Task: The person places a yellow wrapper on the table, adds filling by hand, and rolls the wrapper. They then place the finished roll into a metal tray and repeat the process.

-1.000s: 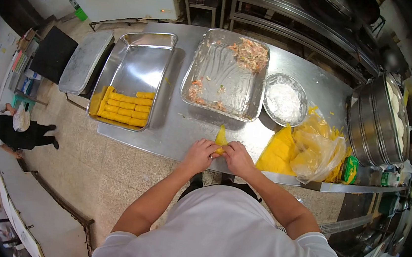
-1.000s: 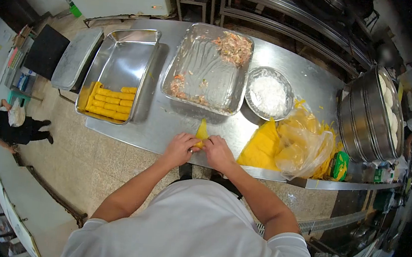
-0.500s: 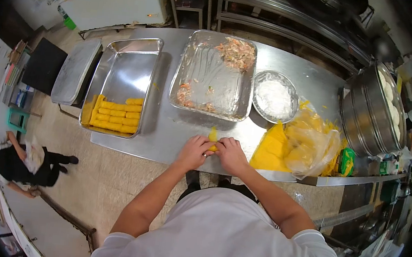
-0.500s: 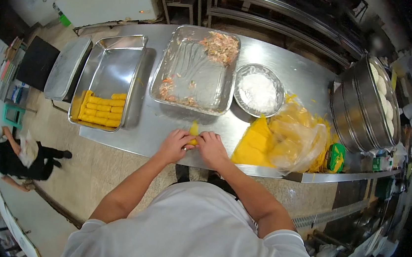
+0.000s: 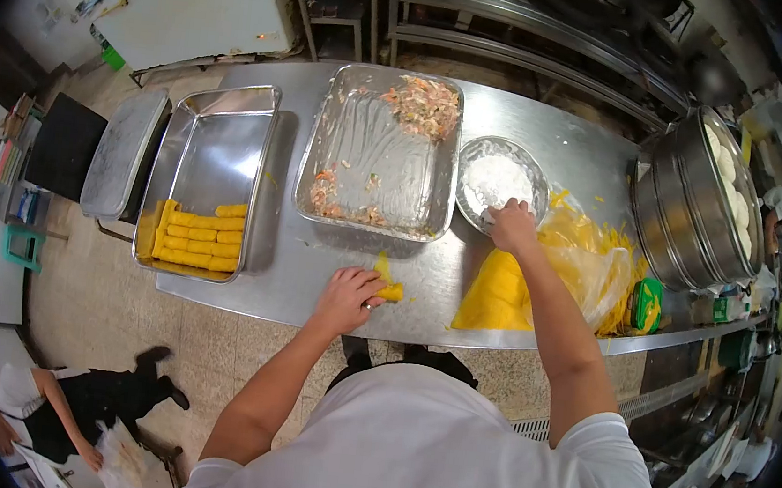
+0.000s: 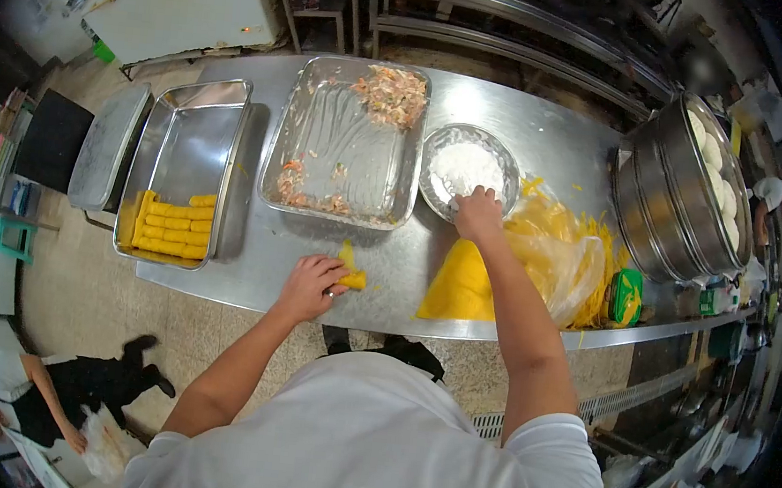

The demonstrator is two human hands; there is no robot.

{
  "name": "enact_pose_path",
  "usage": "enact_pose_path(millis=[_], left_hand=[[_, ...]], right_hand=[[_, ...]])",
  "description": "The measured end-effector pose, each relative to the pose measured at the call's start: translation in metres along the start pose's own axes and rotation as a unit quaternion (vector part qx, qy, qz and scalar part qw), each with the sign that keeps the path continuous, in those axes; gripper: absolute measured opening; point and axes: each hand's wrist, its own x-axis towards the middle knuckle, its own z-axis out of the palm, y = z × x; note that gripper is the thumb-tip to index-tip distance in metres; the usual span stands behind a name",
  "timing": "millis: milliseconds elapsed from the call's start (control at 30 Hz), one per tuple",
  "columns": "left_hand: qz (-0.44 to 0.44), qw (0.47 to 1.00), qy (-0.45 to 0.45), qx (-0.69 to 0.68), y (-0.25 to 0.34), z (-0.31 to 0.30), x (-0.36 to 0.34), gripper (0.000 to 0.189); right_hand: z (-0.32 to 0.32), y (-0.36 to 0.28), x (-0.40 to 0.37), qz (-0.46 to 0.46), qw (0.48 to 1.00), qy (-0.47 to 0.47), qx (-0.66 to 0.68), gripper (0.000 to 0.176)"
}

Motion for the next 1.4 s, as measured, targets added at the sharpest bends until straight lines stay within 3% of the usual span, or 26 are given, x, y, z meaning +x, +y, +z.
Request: enact_pose_path(millis=[33, 133, 233, 333, 433, 533, 600, 700, 833, 933, 1033, 1133, 1333, 1400], left_hand=[[0.0, 1.0, 0.002, 0.002, 0.002, -0.002, -0.001, 0.039], [-0.005, 1.0, -0.001, 0.003, 0.003, -0.001, -0.004, 0.036], [-0.004, 1.0, -0.015, 0.005, 0.002, 0.006, -0.01, 0.034], [-0.002, 1.0, -0.022, -0.012, 0.007, 0.009, -0.015, 0.033], [-0.012, 1.0, -0.004, -0.016, 0.018, 0.005, -0.02, 0.031], [-0.016, 1.0, 0.008, -0.016, 0.02, 0.004, -0.019, 0.03], [-0.016, 1.0, 0.01, -0.015, 0.02, 0.004, -0.018, 0.03], [-0.017, 1.0, 0.014, -0.008, 0.02, 0.002, -0.019, 0.031], [-0.014, 0.999, 0.03, -0.01, 0.02, 0.004, -0.02, 0.032], [-0.01, 0.999, 0.038, -0.015, 0.018, 0.003, -0.021, 0.032], [-0.014, 0.999, 0.036, -0.003, 0.017, 0.005, -0.023, 0.032], [-0.019, 0.999, 0.03, 0.003, 0.02, 0.002, -0.022, 0.032], [-0.006, 0.999, 0.033, 0.007, 0.019, 0.003, -0.024, 0.033], [-0.006, 0.999, 0.031, 0.007, 0.018, 0.003, -0.024, 0.033]], right_hand=[[0.005, 0.001, 0.005, -0.007, 0.999, -0.028, -0.018, 0.042], [0.017, 0.013, 0.024, -0.012, 0.992, -0.057, 0.11, 0.036], [0.011, 0.024, 0.013, 0.013, 0.922, -0.031, 0.386, 0.036], [-0.005, 0.014, -0.012, 0.026, 0.872, -0.04, 0.488, 0.041], [-0.026, -0.028, -0.056, -0.052, 0.867, -0.015, 0.494, 0.044], [-0.011, -0.073, -0.089, -0.172, 0.903, 0.016, 0.393, 0.045], [0.012, -0.098, -0.102, -0.254, 0.9, 0.057, 0.35, 0.048], [0.009, -0.129, -0.114, -0.318, 0.922, 0.022, 0.218, 0.051], [0.025, -0.145, -0.101, -0.378, 0.925, 0.028, 0.012, 0.062], [0.021, -0.143, -0.082, -0.357, 0.931, 0.069, -0.041, 0.054], [0.019, -0.14, -0.084, -0.377, 0.924, 0.07, -0.013, 0.055], [0.021, -0.14, -0.097, -0.426, 0.903, 0.032, -0.042, 0.055], [0.007, -0.125, -0.091, -0.469, 0.881, -0.059, 0.035, 0.046], [0.015, -0.13, -0.09, -0.439, 0.895, -0.002, 0.082, 0.042]])
